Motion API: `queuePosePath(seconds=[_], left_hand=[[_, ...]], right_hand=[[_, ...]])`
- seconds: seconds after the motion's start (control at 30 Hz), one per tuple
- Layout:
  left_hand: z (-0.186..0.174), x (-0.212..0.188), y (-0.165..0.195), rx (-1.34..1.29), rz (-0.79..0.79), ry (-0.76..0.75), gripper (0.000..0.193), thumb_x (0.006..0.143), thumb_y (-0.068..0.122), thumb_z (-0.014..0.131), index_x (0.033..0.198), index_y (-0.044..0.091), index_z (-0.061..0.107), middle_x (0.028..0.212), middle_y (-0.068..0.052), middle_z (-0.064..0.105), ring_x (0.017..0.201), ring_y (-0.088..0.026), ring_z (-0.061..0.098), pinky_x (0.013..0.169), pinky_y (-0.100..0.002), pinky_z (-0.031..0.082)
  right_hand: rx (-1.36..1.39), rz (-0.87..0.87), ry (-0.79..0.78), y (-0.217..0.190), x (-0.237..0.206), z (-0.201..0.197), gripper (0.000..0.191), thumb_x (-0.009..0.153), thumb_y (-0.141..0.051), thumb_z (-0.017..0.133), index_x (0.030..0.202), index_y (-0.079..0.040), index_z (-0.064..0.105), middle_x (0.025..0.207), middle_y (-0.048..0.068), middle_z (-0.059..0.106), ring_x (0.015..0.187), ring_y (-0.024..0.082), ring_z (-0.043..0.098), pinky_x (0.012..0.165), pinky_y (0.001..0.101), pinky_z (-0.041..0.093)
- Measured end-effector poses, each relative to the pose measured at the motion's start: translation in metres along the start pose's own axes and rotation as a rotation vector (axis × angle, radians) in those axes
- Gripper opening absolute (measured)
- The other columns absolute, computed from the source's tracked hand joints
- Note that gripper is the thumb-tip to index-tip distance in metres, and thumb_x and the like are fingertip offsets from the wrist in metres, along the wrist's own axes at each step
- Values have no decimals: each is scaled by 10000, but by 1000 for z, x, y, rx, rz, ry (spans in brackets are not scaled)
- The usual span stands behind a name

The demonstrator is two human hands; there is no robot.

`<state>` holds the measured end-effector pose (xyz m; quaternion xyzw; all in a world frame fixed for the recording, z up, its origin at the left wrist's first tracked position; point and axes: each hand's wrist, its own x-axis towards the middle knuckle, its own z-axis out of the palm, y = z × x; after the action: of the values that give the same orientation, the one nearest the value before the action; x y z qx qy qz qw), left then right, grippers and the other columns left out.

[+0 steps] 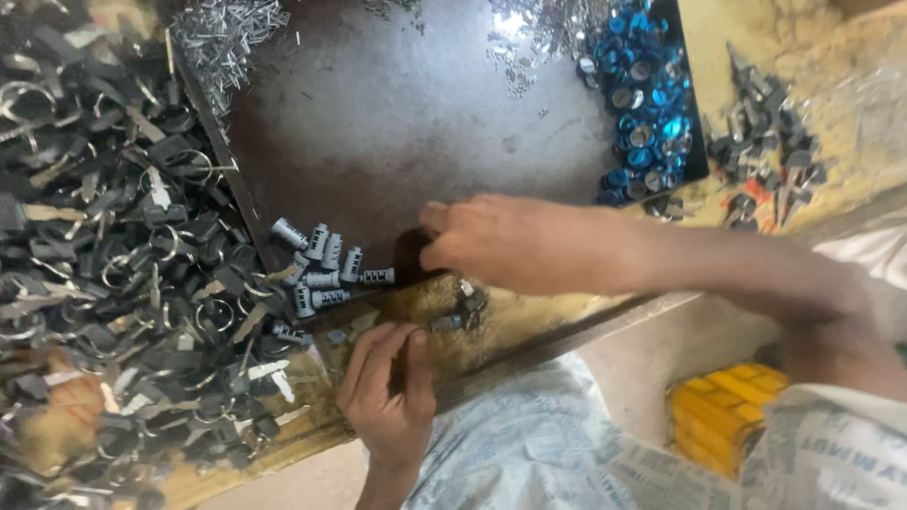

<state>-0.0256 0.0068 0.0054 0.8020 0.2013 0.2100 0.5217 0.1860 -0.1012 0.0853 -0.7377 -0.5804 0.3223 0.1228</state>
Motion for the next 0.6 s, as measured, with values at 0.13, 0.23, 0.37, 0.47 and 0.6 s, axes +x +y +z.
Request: queuePosePath(seconds=[0.13, 0.23, 0.37, 0.47, 0.6], left_hand=[[2, 1, 3, 0, 15, 3, 53, 927, -16, 727, 977, -26, 713, 965, -132, 728, 820, -201, 715, 699, -283, 568], [4, 4, 4, 15, -15, -21, 46, 911, -17, 729, 957, -18, 731, 941, -120, 735, 780, -172, 711, 640, -258, 555], [4, 5, 6, 26, 0, -36, 51, 916, -15, 725, 966, -19, 733, 946, -110, 731, 790, -155, 700, 643, -248, 539], [3, 5, 6, 43, -30, -54, 58, 913, -1, 738, 967, -20, 744, 935, -105, 734, 736, -144, 682, 614, -243, 526], [4, 4, 4, -12, -13, -29, 57, 932, 11, 728, 977, -23, 733, 932, -95, 733, 752, -146, 684, 621, -240, 521]], right_hand=[[104, 79, -33, 12, -4, -5, 267, 823, -79, 680, 1085, -98, 731, 1145, 96, 641, 1131, 301, 602, 952, 422, 480], [154, 171, -93, 22, -9, -1, 220, 864, -145, 683, 1078, -146, 735, 1150, 45, 650, 1188, 245, 593, 1001, 375, 485], [132, -84, 150, 29, -21, 6, 232, 914, -157, 664, 1142, -126, 697, 1232, 75, 607, 1175, 278, 591, 972, 394, 475], [-64, -159, 205, 32, -32, 6, 379, 830, -35, 602, 1196, -89, 683, 1352, 129, 567, 1134, 272, 601, 955, 389, 481], [-168, -20, 95, 37, -44, 0, 306, 827, 19, 599, 1104, -66, 696, 1252, 111, 613, 1002, 259, 675, 856, 373, 544]])
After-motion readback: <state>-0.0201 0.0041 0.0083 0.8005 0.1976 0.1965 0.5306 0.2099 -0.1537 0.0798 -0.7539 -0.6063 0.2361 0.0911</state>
